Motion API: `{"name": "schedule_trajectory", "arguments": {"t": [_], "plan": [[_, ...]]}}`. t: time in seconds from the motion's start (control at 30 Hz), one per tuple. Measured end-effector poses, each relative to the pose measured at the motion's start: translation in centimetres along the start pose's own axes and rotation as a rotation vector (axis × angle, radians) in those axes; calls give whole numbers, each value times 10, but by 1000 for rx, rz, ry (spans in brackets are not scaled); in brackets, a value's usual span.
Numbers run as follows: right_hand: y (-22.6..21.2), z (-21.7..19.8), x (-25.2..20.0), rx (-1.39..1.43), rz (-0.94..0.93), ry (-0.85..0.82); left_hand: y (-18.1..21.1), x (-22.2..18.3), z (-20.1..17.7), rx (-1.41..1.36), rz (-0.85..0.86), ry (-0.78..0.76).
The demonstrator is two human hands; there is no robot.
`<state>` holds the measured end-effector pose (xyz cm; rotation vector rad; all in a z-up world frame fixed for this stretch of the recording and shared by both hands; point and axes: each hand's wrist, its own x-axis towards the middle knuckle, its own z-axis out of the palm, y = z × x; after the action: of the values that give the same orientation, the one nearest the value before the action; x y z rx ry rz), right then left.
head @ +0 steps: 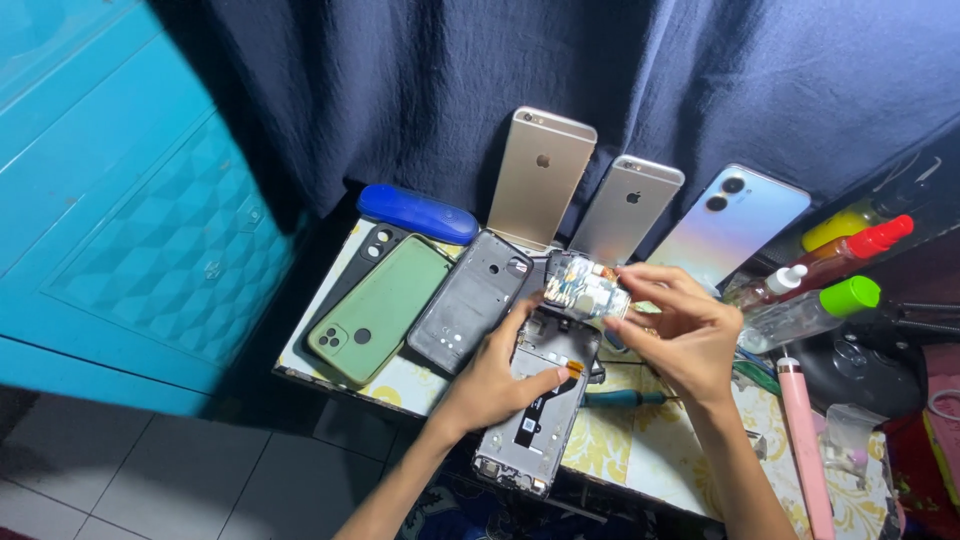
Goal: A person uses a screwdriver and their hands to remove screws and disconnect internal components of a smartphone.
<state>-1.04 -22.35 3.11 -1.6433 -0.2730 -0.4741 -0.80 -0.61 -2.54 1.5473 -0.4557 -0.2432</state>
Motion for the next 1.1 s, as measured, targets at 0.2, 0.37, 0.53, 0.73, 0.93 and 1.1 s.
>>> {"name": "schedule_trajectory", "arguments": {"t": [0.2,0.37,0.53,0.73,0.93,1.1], "plan": [[24,18,23,-69,205,59,29,2,-13,-136,109,-161],[47,57,29,-47,127,-113,13,1,-15,-333,118,-324],[65,84,29,-16,253,-173,16,2,-10,-361,80,-321],[16,85,30,-249,286,-360,10,0,-8,-301,61,-200],[74,62,29,-435,-232,-578,22,6,-11,-397,58,-125],[82,65,25,-697,-237,-498,21,10,-11,-435,51,-94]]}}
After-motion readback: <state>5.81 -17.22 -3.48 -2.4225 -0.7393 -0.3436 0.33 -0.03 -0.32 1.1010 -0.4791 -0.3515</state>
